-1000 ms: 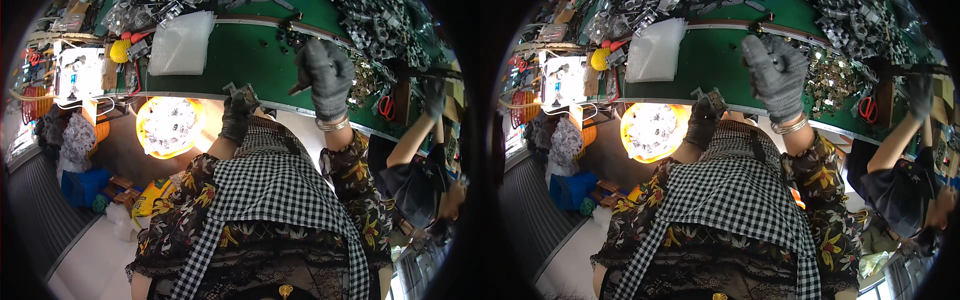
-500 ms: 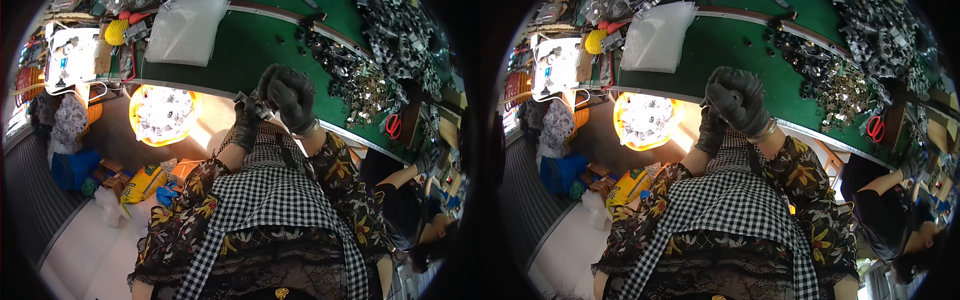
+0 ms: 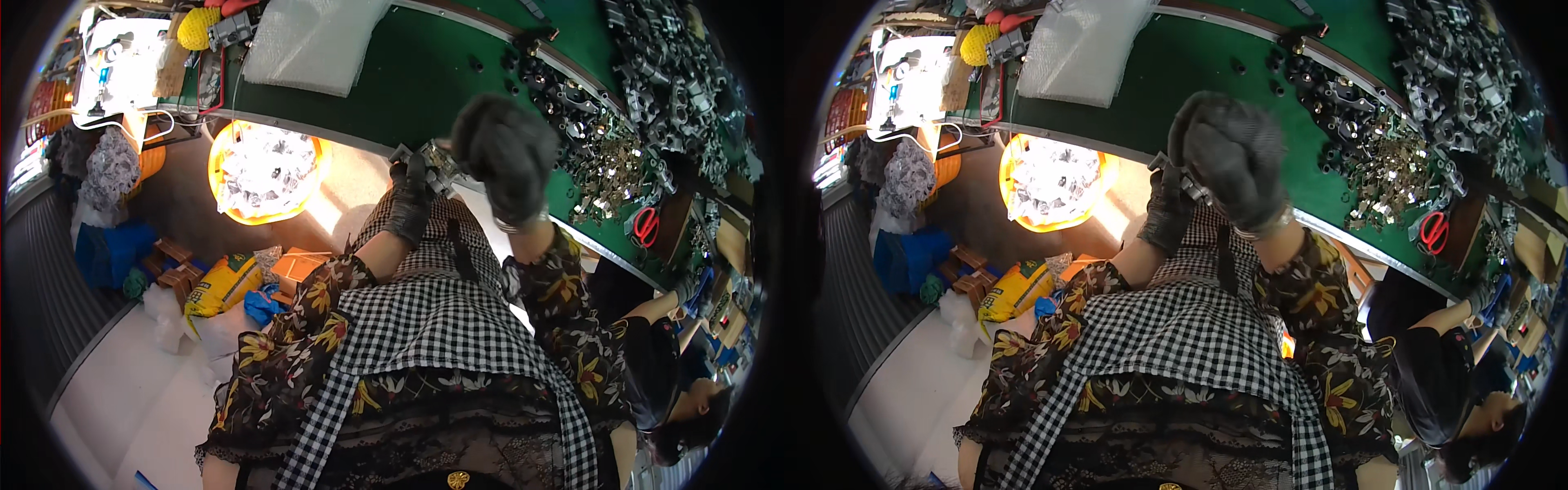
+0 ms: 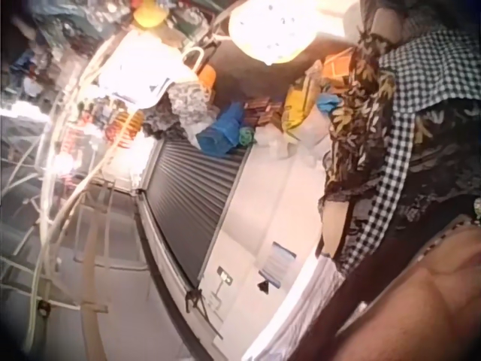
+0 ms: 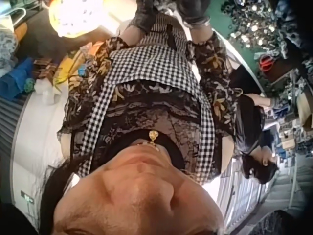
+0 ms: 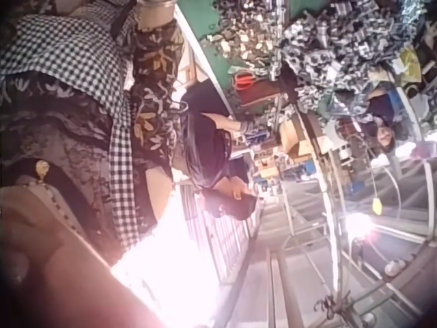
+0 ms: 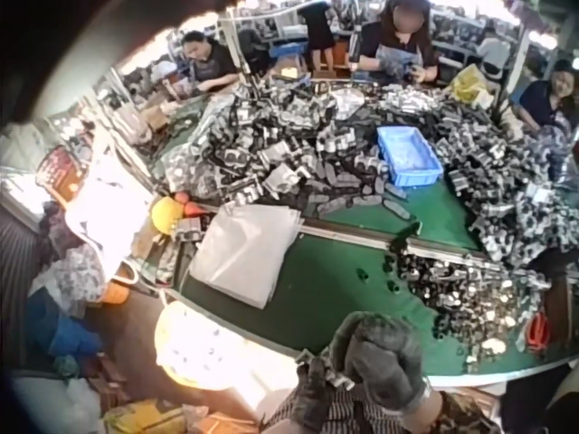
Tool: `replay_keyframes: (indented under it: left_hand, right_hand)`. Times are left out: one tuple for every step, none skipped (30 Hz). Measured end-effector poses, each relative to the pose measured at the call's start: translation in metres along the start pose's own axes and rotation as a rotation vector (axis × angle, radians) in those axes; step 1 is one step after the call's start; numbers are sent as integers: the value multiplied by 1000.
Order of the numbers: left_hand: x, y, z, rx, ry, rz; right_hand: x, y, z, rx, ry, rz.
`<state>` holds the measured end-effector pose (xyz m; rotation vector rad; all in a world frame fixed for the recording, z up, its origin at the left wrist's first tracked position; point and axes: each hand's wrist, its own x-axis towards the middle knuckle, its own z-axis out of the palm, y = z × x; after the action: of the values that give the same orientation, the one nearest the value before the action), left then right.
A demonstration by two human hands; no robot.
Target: Assembling small metal and plastic components at a factory workbench.
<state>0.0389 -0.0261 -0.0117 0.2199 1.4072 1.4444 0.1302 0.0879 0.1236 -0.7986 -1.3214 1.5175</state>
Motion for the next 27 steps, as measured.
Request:
replay_keyframes:
  left_hand:
    - [0, 1, 0, 51, -2, 1]
    - [1, 3, 0, -115, -22, -134]
    - [1, 5, 0, -297, -21, -214]
    - [2, 7, 4, -272, -39, -114]
    - [0, 9, 4, -286, 22, -200]
    - [0, 10, 5, -336, 17, -242]
    - [1, 12, 5, -407, -8, -276]
    - [2, 13, 4, -349, -22, -242]
    - [4, 14, 2, -302, -30, -234]
    - [3, 14, -2, -247, -33, -244]
    - [3, 14, -6, -80, -85, -115]
    - [4, 13, -10, 80, -147, 26]
    - [5, 10, -14, 222, -172, 116]
    - [5, 7, -17, 367, -184, 210]
    - [5, 3, -19, 505, -184, 306]
    - [5, 1, -23, 714, -182, 401]
    - [6, -1, -25, 924, -179, 494]
    - [7, -4, -25, 734, -174, 355]
    - [9, -5, -26, 542, -168, 212]
    - [12, -7, -27, 415, -168, 116]
    - [16, -8, -27, 433, -153, 113]
    - [18, -8, -27, 518, -151, 145]
    - [20, -6, -28, 443, -195, 134]
    - [22, -5, -27, 204, -267, 68]
    - [17, -1, -29, -226, -403, -79]
    - [17, 2, -26, -399, -439, -177]
    - [13, 7, -24, -502, -402, -296]
  right_hand:
    - [-1, 1, 0, -57, -62, 44]
    - [-1, 5, 4, -15, -141, 38]
    - [0, 8, 5, 27, -231, 36]
    - [1, 11, 6, 44, -195, 22]
    - [2, 10, 5, 57, -198, 47]
    - [4, 9, 1, 53, -203, 85]
    - [10, 8, -2, 67, -211, 64]
    - [16, 5, -7, 66, -180, 56]
    - [19, 0, -10, 92, -137, 28]
    - [17, -6, -11, 120, -111, -2]
    - [16, -11, -12, 147, -86, -32]
    - [15, -16, -12, 166, -95, -94]
    - [15, -18, -13, 170, -100, -114]
    - [13, -18, -9, 135, -76, -133]
    - [11, -16, -7, 130, -92, -130]
    - [9, -13, -3, 128, -97, -110]
    - [10, -7, -1, 100, -119, -144]
    - [11, 0, 0, 67, -163, -177]
    - [7, 3, 2, 86, -188, -144]
    - [6, 8, 2, 111, -198, -97]
    - [5, 11, 3, 143, -216, -67]
    - [4, 12, 2, 119, -256, -126]
    - [4, 9, 0, 128, -240, -57]
    - [5, 5, -3, 142, -234, -25]
    - [4, -2, -6, 152, -216, 13]
    - [3, -8, -6, 67, -105, -55]
    - [8, -15, -14, 58, -75, -142]
